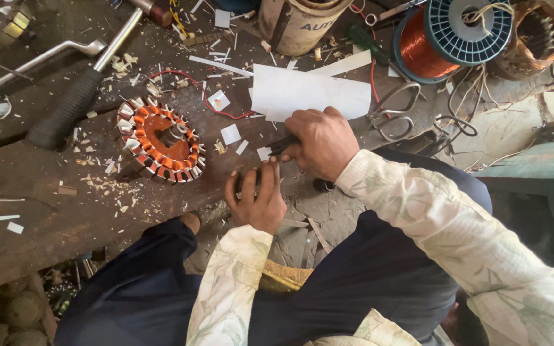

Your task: The person cuts small white rectangular pieces from a sheet using scissors and inserts them into the slots of a copper-wound motor stator. The person repeats this process, cutting and placing the pieces one by one into the stator slots.

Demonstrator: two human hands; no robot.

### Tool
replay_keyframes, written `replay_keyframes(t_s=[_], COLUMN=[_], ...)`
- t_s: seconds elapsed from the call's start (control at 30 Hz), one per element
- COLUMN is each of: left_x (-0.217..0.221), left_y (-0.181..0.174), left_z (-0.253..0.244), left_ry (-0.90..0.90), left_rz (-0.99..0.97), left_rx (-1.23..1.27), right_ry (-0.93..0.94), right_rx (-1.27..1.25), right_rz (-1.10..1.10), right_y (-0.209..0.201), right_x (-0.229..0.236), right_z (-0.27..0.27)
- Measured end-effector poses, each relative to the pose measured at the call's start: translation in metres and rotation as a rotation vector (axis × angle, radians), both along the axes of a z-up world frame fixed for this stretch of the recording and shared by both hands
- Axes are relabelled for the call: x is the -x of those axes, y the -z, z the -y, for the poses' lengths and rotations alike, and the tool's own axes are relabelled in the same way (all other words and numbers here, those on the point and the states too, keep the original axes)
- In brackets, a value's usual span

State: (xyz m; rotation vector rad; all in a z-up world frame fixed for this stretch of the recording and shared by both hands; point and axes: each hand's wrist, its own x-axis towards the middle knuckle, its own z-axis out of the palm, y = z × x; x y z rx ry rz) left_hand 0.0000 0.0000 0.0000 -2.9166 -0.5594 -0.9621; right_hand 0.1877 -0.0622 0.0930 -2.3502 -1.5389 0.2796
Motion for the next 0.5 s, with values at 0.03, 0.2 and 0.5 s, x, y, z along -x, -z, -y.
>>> replay_keyframes(t_s=[0.03,0.2,0.5], left_x=[-0.003,0.002,0.001], left_y=[-0.004,-0.026,-0.035], left_z=[-0.006,-0.008,-0.008], left_ry=[0.033,0.103,0.115], left_rz=[-0.001,0.000,0.008], left_rx=[0.014,0.050,0.070], right_ry=[-0.033,-0.071,-0.025], right_rx=[-0.039,-0.062,-0.083], right_rz=[0.035,0.028,0.101], right_y=[-0.002,-0.008,-0.005], right_x=[-0.005,-0.002,-0.004], right_z=[-0.001,-0.005,-0.011])
